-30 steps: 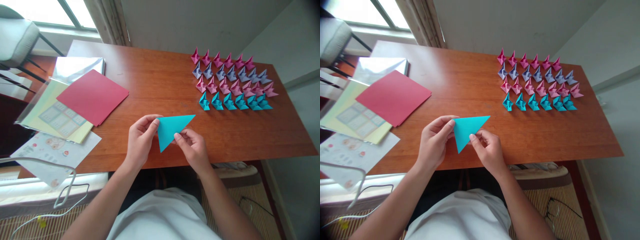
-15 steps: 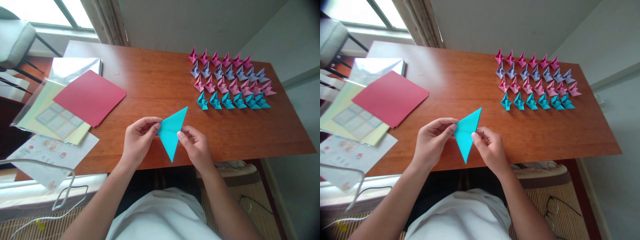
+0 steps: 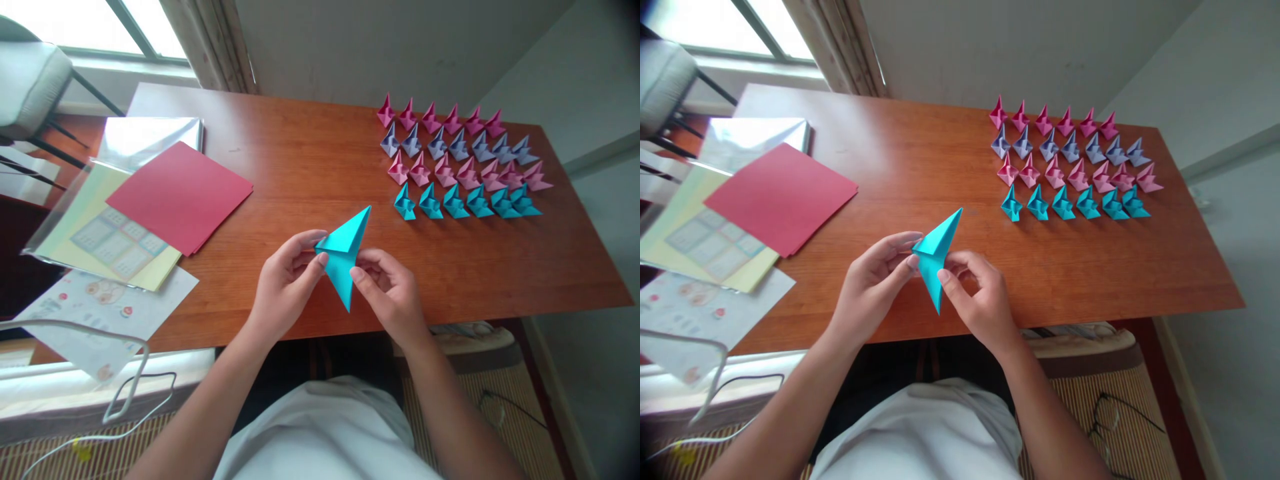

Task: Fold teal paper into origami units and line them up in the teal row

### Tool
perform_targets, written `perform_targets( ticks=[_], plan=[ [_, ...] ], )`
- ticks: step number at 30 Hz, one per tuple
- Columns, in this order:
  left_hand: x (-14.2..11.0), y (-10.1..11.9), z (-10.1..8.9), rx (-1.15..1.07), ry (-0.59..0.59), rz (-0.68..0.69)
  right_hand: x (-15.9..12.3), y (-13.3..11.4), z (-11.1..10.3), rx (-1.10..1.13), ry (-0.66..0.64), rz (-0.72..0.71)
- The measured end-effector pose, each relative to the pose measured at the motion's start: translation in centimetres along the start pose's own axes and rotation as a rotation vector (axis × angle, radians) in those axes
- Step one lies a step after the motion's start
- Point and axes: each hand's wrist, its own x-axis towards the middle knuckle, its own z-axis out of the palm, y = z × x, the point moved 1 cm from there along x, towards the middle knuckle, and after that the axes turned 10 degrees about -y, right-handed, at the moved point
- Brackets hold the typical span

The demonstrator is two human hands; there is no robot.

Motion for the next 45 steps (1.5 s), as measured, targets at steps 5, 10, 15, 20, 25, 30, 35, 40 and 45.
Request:
perform_targets(
  ticks=[5,10,15,20,25,30,35,40,45],
  plan=[
    [-0.2,0.5,-0.1,0.000,-0.125,-0.058,0.1,-0.6,-0.1,-0.007,-0.024,-0.025],
    [-0.4,0.9,0.1,-0.093,-0.244,-0.138,0.2,-1.2,0.0,-0.022,-0.058,-0.051],
    [-0.3,0.9,0.1,-0.214,-0.279,-0.172,0.3,-1.6,0.0,-0.053,-0.097,-0.057],
    [-0.3,0.7,-0.1,-0.263,-0.287,-0.179,0.2,-1.6,0.1,-0.073,-0.122,-0.063],
    [-0.2,0.4,-0.2,-0.246,-0.267,-0.171,0.3,-1.7,0.3,-0.122,-0.140,-0.076],
    [-0.2,0.3,-0.2,-0.237,-0.251,-0.164,0.2,-1.6,0.4,-0.144,-0.121,-0.083],
    [-0.3,0.1,0.0,-0.271,-0.230,-0.136,0.2,-1.5,0.2,-0.176,-0.062,-0.102],
    [-0.3,-0.1,0.1,-0.230,-0.216,-0.109,0.1,-1.8,0.4,-0.291,-0.017,-0.131],
    [-0.6,0.2,0.6,-0.187,-0.241,-0.110,-0.1,-2.2,0.9,-0.453,0.021,-0.164]
  ],
)
